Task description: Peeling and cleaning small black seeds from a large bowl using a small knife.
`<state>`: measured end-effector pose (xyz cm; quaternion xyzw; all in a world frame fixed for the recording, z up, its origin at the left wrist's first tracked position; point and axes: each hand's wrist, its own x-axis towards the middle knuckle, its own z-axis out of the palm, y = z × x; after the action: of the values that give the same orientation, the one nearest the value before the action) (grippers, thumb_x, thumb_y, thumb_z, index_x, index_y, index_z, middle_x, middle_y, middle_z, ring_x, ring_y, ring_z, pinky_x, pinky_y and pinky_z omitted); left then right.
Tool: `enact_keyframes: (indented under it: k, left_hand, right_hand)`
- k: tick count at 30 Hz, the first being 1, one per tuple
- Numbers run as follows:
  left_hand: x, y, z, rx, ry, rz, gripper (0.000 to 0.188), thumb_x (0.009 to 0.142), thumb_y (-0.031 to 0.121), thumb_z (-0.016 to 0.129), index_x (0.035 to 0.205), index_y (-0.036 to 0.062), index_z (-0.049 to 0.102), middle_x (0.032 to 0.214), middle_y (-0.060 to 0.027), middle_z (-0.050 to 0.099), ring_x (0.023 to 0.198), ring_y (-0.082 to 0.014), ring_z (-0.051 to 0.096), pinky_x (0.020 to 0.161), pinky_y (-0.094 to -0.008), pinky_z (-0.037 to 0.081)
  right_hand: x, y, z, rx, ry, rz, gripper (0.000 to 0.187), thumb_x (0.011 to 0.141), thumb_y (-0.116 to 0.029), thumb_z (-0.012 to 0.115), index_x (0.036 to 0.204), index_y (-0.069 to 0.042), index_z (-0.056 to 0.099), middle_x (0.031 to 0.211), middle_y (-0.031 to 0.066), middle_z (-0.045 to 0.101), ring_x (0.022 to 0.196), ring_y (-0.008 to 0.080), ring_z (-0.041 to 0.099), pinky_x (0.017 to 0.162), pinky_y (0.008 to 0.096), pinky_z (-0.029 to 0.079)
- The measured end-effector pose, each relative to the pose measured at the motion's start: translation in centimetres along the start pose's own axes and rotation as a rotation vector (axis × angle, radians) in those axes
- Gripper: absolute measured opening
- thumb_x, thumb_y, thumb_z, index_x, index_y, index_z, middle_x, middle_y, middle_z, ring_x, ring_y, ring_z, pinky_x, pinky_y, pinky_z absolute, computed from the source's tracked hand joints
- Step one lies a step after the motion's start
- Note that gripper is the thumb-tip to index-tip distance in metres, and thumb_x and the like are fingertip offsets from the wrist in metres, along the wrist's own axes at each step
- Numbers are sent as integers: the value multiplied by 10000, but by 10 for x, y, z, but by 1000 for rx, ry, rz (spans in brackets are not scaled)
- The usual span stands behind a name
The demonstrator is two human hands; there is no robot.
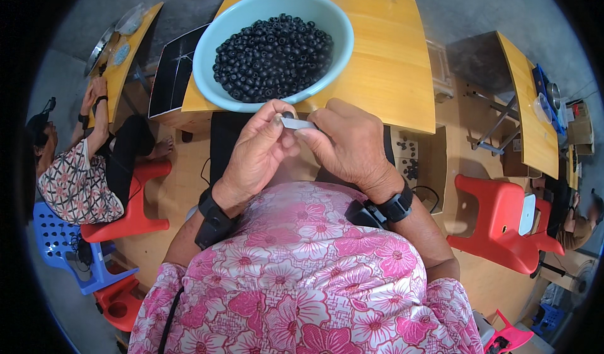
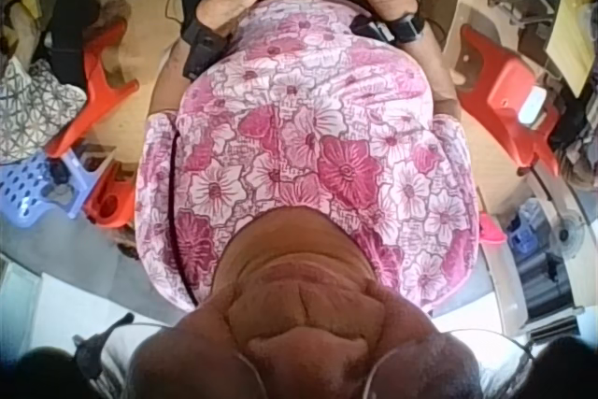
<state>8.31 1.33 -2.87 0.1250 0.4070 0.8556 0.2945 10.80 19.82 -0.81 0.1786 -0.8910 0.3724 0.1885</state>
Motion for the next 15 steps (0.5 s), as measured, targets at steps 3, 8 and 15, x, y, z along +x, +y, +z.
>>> enact_keyframes:
  k: [3,8,15]
  left_hand:
    - [0,3,0,34,-4,6,200,1037,258,461,1125,86,511,896,45,491,785,-33,444,721,-225,404]
    - [0,4,-1,81,-28,23,203,1037,258,462,1119,77,509,853,46,454,762,-37,415,700,-230,385]
    - [-3,3,5,-2,-55,-6,210,1033,273,472,1082,72,509,844,36,438,746,-57,394,681,-234,368]
  right_hand:
    - [0,0,0,-10,0,-13,221,821,-303,695,814,-84,670,675,93,540,597,295,575,536,379,460]
    - [-1,-2,-1,-1,-11,12,216,833,-301,684,799,-88,672,669,97,542,605,297,582,539,379,462]
    - [-1,8,3,-95,10,113,216,863,-267,663,789,-65,675,713,126,605,641,334,595,585,405,472]
